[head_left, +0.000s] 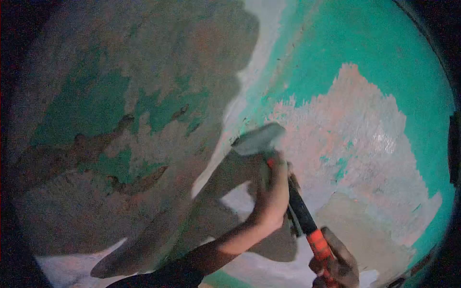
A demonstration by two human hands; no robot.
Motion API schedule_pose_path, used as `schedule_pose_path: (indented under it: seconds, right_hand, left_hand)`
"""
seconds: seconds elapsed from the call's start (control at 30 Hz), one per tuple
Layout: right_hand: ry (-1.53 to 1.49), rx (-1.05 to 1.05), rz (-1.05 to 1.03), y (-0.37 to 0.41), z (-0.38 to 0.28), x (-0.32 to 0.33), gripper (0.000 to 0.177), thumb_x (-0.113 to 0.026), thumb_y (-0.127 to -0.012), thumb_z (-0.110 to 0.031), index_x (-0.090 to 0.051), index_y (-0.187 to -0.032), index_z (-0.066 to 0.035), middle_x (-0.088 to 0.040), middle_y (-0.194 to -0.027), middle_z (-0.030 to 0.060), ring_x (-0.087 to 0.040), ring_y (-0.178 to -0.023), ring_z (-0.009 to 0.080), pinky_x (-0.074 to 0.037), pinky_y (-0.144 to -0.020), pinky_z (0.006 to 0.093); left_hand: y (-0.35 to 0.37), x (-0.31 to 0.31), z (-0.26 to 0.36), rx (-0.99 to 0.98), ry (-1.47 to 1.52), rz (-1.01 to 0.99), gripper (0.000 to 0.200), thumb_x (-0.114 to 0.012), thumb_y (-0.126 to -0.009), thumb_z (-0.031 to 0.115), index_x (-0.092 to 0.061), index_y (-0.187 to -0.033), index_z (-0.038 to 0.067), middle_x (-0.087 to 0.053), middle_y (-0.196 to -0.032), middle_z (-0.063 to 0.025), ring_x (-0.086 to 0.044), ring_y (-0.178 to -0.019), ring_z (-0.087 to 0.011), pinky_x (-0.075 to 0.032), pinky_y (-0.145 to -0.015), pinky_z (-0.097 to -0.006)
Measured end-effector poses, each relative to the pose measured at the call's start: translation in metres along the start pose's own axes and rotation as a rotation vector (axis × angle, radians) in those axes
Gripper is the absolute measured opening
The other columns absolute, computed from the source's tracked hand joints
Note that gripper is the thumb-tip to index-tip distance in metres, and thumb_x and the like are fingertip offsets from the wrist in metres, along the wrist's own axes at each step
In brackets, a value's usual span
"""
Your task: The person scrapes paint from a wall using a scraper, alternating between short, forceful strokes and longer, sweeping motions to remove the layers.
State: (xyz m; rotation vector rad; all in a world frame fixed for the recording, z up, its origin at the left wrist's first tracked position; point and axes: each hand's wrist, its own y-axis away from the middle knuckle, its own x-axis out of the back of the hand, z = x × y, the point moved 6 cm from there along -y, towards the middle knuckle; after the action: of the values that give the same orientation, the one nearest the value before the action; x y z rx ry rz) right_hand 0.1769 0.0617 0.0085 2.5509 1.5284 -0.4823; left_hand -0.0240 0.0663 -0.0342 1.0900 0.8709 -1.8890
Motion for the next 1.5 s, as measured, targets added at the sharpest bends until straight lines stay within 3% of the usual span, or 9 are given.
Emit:
schedule_pose_path:
  seconds: [0.4, 0.5, 0.53, 0.63, 0.87, 0.97, 1.07, 1.17, 1.5]
  right_hand:
    - [0.211, -0.002, -0.004, 0.0, -0.003, 0.013, 0.053, -0.041, -0.085, 0.0, -0.029, -0.136, 0.004, -0.055, -0.082, 0.0177, -0.031, -0.032, 0.006, -0.023, -0.028, 0.0212]
    - [-0.212, -0.094, -0.053, -0.006, 0.001, 0.016, 0.056, -0.042, -0.084, 0.0, -0.027, -0.137, 0.003, -0.055, -0.084, 0.0184, -0.032, -0.032, 0.006, -0.024, -0.029, 0.021]
    - [0.037, 0.075, -0.143, -0.008, -0.005, 0.013, 0.055, -0.041, -0.083, 0.0, -0.029, -0.136, 0.005, -0.054, -0.087, 0.0207, -0.032, -0.031, 0.0063, -0.024, -0.029, 0.0204]
    - [0.217, 0.053, 0.018, -0.001, -0.005, 0.01, 0.055, -0.039, -0.081, 0.001, -0.029, -0.135, 0.007, -0.053, -0.088, 0.0221, -0.031, -0.03, 0.0064, -0.024, -0.029, 0.0197]
    - [0.018, 0.097, 0.039, 0.014, -0.002, 0.005, 0.049, -0.038, -0.085, -0.005, -0.031, -0.133, 0.008, -0.053, -0.078, 0.021, -0.03, -0.029, 0.0079, -0.026, -0.028, 0.0221]
    - [-0.148, 0.078, 0.001, 0.013, 0.004, 0.009, 0.05, -0.039, -0.086, -0.008, -0.031, -0.133, 0.007, -0.053, -0.078, 0.0216, -0.028, -0.029, 0.0083, -0.026, -0.028, 0.0213]
    - [-0.115, 0.125, -0.01, 0.016, 0.001, 0.004, 0.05, -0.039, -0.085, -0.006, -0.031, -0.133, 0.007, -0.054, -0.078, 0.0215, -0.028, -0.029, 0.0077, -0.025, -0.028, 0.021]
    - [-0.114, 0.091, 0.012, 0.017, 0.007, 0.005, 0.052, -0.04, -0.083, -0.002, -0.03, -0.133, 0.008, -0.053, -0.08, 0.0208, -0.029, -0.03, 0.0068, -0.025, -0.028, 0.021]
    - [-0.088, 0.038, -0.087, 0.007, 0.019, 0.013, 0.064, -0.046, -0.079, 0.0, -0.022, -0.138, 0.005, -0.049, -0.087, 0.0166, -0.031, -0.034, 0.0053, -0.024, -0.031, 0.0195]
  left_hand:
    - [0.002, -0.002, -0.003, 0.011, 0.016, -0.016, 0.024, -0.048, -0.091, 0.041, -0.043, -0.088, 0.018, -0.042, -0.068, 0.0057, -0.043, -0.049, -0.0094, -0.037, -0.042, -0.0269]
    - [-0.004, -0.003, -0.006, -0.008, -0.007, 0.005, 0.027, -0.05, -0.09, 0.043, -0.043, -0.086, 0.017, -0.042, -0.067, 0.0054, -0.043, -0.048, -0.0101, -0.037, -0.042, -0.0269]
    - [-0.006, -0.008, 0.001, -0.037, 0.055, 0.01, 0.03, -0.05, -0.09, 0.045, -0.042, -0.081, 0.017, -0.042, -0.064, 0.0049, -0.043, -0.047, -0.0105, -0.037, -0.043, -0.027]
    - [-0.007, -0.004, -0.001, -0.017, -0.074, 0.002, 0.034, -0.05, -0.089, 0.047, -0.04, -0.077, 0.017, -0.042, -0.063, 0.0044, -0.044, -0.047, -0.0103, -0.038, -0.044, -0.027]
    - [0.002, -0.013, 0.01, 0.006, -0.047, -0.019, 0.038, -0.049, -0.088, 0.052, -0.04, -0.075, 0.017, -0.041, -0.06, 0.0037, -0.043, -0.046, -0.0103, -0.037, -0.044, -0.0262]
    - [0.0, -0.011, 0.008, 0.027, -0.026, -0.069, 0.029, -0.048, -0.093, 0.037, -0.044, -0.092, 0.008, -0.048, -0.074, -0.0013, -0.048, -0.056, -0.0089, -0.041, -0.05, -0.0251]
    - [0.0, -0.009, 0.006, 0.0, -0.024, -0.04, 0.028, -0.048, -0.093, 0.036, -0.044, -0.092, 0.008, -0.048, -0.073, -0.0011, -0.048, -0.056, -0.0089, -0.042, -0.05, -0.0254]
    - [0.003, -0.008, 0.005, 0.035, -0.145, -0.022, 0.038, -0.049, -0.088, 0.051, -0.04, -0.072, 0.017, -0.043, -0.055, 0.002, -0.042, -0.044, -0.0104, -0.037, -0.04, -0.027]
    - [0.007, -0.008, 0.011, -0.044, -0.141, -0.044, 0.038, -0.047, -0.09, 0.048, -0.041, -0.073, 0.015, -0.042, -0.054, 0.0009, -0.042, -0.042, -0.0104, -0.037, -0.039, -0.0266]
